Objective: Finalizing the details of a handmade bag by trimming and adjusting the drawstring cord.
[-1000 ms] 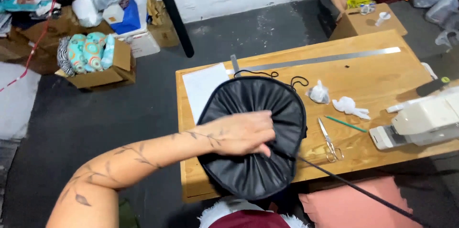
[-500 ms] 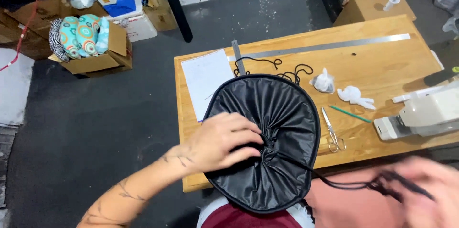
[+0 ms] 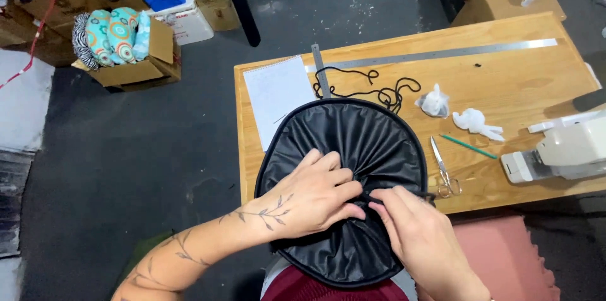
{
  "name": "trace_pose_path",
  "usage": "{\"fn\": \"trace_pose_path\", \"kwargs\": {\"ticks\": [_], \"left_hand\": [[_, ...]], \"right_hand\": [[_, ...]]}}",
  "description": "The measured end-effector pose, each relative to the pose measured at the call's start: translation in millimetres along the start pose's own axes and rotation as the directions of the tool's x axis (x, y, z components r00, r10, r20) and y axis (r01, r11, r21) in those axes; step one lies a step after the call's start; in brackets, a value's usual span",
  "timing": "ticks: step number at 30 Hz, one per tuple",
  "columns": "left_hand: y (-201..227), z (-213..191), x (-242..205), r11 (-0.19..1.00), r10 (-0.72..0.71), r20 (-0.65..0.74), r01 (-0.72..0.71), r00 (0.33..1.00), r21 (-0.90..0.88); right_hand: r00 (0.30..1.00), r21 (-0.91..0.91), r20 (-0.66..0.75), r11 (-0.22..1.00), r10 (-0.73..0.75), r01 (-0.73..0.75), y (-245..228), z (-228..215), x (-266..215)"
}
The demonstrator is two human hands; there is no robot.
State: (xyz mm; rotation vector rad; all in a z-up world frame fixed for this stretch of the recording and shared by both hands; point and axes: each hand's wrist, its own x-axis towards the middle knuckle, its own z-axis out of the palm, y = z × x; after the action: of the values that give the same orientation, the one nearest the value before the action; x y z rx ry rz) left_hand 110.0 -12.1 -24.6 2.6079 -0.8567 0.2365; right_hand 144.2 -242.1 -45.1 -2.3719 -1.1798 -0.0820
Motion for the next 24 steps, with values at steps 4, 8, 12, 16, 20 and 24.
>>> {"fn": "trace_pose_path", "kwargs": {"ticks": [4,8,12,16,20,24], "left_hand": [[2.2,-11.1,2.0,0.993,0.09,-0.087,-0.083,0.992,0.078],[5.7,-18.9,-8.8,0.971,0.169,-0.167,-0.135,0.971,0.198],[2.8,-12.0,-18.2,0.981,0.137,-0.219,-0.102,0.966,0.165],[-9.4,-13.9,-23.7,0.999,-0.031,-0.329,0.023,0.944,-0.029],[-16.1,-21.5,-31.7,0.952,-0.223,-0.392,0.114,0.892,-0.283],[1.1,-20.0,-27.2,0.961,-0.222,-0.431,0.121,0.875,-0.248]], "right_hand": [[0.98,-0.026,-0.198,0.999,-0.032,0.027,-10.7,-14.0,-4.5],[0.879,-0.288,-0.317,0.919,-0.357,0.27,-6.2,-22.5,-13.7],[0.853,-0.304,-0.447,0.943,-0.269,0.138,-13.8,-17.8,-11.7],[0.886,-0.266,-0.334,0.934,-0.323,0.24,0.5,-5.3,-4.9],[0.976,-0.138,-0.168,0.984,-0.136,0.114,16.8,16.7,-9.4],[0.991,-0.151,-0.037,0.98,0.128,-0.132,5.9,3.3,-5.3]]}}
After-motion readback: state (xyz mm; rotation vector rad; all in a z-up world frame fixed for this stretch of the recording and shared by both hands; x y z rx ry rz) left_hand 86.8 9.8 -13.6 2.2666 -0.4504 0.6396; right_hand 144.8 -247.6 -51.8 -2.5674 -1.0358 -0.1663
